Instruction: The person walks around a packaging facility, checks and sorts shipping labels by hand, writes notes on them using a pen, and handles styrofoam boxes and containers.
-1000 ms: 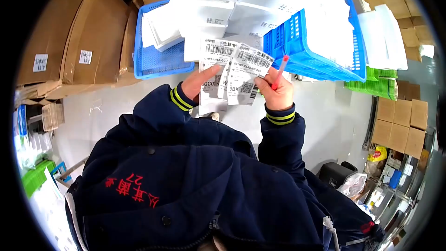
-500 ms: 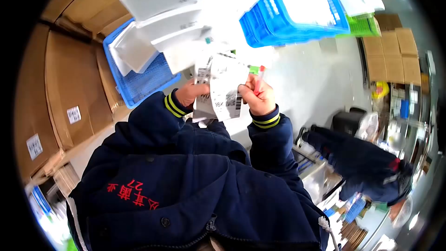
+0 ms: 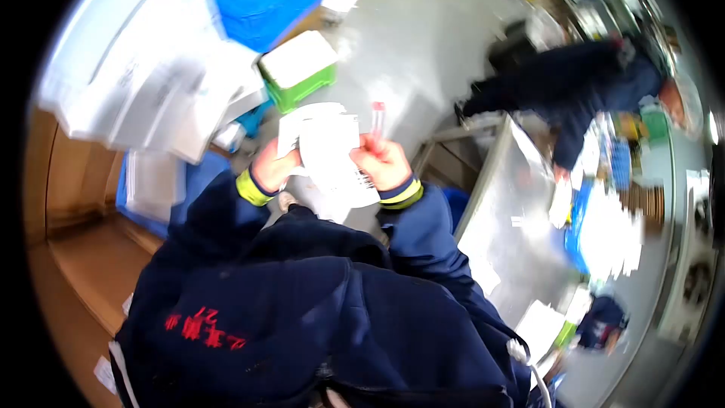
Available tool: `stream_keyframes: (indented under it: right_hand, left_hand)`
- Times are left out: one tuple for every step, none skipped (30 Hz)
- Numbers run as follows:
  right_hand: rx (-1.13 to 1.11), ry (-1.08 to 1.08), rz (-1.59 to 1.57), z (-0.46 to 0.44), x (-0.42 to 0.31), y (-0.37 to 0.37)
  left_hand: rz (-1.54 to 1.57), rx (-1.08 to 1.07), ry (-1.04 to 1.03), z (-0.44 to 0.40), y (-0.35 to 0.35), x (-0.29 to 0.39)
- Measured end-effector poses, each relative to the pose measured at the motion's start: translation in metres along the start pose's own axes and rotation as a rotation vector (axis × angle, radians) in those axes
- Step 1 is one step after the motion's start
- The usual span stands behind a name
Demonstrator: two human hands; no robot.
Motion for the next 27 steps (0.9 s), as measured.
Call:
stream_keyframes:
  right_hand:
    - [0.03,-0.032,-0.045,0.012,0.009,0.003]
    - [0.073,-0.055,-0.103,0.026,0.019,0.006]
    - [0.102,-0.079,-0.142,0.037,0.031,0.005]
    - [0.12,-0.107,-0.186,0.047,0.042,0.002]
    - [0.171,-0.08,-0.209,0.059,0.045,0.007]
    - [0.188,-0.061,-0.228,0.075,0.053,0.019]
    - [0.173,-0.046,-0.257,0.087,0.067,0.027]
    - [0.215,-0.06,-0.332,0.108,0.066,0.035]
    - [0.271,-0.056,-0.347,0.125,0.068,0.046]
    - [0.322,-0.06,-0.364,0.138,0.07,0.058]
    - [0.359,-0.052,-0.387,0.149,0.075,0.071]
    - [0.45,-0.071,-0.36,0.123,0.077,0.029]
    - [0.49,-0.059,-0.39,0.129,0.089,0.033]
    - [0.529,-0.045,-0.419,0.136,0.098,0.038]
    - [0.587,-0.046,-0.395,0.139,0.106,0.041]
    - [0.63,-0.035,-0.41,0.145,0.11,0.04]
    - [0.668,-0.026,-0.439,0.151,0.113,0.036]
    - [0.702,-0.016,-0.465,0.155,0.118,0.031]
    - [0.687,-0.018,-0.531,0.167,0.119,0.028]
    - [0.74,-0.018,-0.527,0.184,0.122,0.029]
    - [0.757,-0.016,-0.476,0.191,0.122,0.026]
    - [0.772,-0.018,-0.429,0.199,0.123,0.024]
    - [0.814,-0.019,-0.366,0.211,0.13,0.025]
    - [0.84,0.017,-0.391,0.225,0.129,0.024]
    - [0.914,0.027,-0.423,0.241,0.134,0.029]
    - [0.986,0.037,-0.455,0.257,0.139,0.034]
    - [1.086,0.072,-0.535,0.272,0.122,0.035]
  left_hand:
    - [0.003,-0.04,0.015,0.001,-0.009,-0.009]
    - [0.003,-0.096,0.038,0.004,-0.016,-0.02]
    - [0.023,-0.156,0.107,0.012,-0.017,-0.035]
    - [0.036,-0.203,0.181,0.022,-0.015,-0.049]
    - [-0.025,-0.357,0.112,0.026,-0.028,-0.051]
    - [0.079,-0.423,0.274,0.035,-0.044,-0.071]
    - [0.17,-0.472,0.444,0.045,-0.06,-0.09]
    - [-0.036,-0.579,0.218,0.047,-0.079,-0.092]
    - [-0.022,-0.584,0.31,0.05,-0.097,-0.096]
    - [-0.011,-0.579,0.405,0.053,-0.114,-0.101]
    - [-0.054,-0.561,0.407,0.052,-0.125,-0.11]
    - [-0.065,-0.622,0.421,0.035,-0.074,-0.103]
    - [-0.116,-0.659,0.395,0.033,-0.077,-0.113]
    - [-0.166,-0.696,0.365,0.031,-0.083,-0.12]
    - [-0.399,-0.686,0.371,0.02,-0.067,-0.144]
    - [-0.344,-0.749,0.284,0.02,-0.08,-0.135]
    - [-0.468,-0.814,0.001,0.017,-0.091,-0.119]
    - [-0.58,-0.863,-0.293,0.018,-0.101,-0.1]
    - [-0.674,-0.937,-0.626,0.028,-0.126,-0.069]
    - [-0.732,-0.998,-0.741,0.036,-0.14,-0.066]
    - [-0.732,-1.01,-0.834,0.035,-0.143,-0.065]
    - [-0.732,-1.021,-0.924,0.032,-0.144,-0.066]
    - [-0.769,-0.991,-0.977,0.017,-0.143,-0.071]
    - [-0.805,-0.916,-1.065,-0.001,-0.141,-0.071]
    - [-0.722,-0.851,-0.649,-0.037,-0.133,-0.091]
    - [-0.627,-0.766,-0.24,-0.064,-0.121,-0.118]
    - [-0.543,-0.766,0.174,-0.067,-0.123,-0.138]
Point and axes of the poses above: each hand's wrist, its own z-axis away from the middle knuckle, its own y-axis out of the back of the hand, x = y × z, the point moved 9 cm from there along -z, towards the middle knuckle, and after that the axes turned 10 degrees about x, right-handed, at the moved point
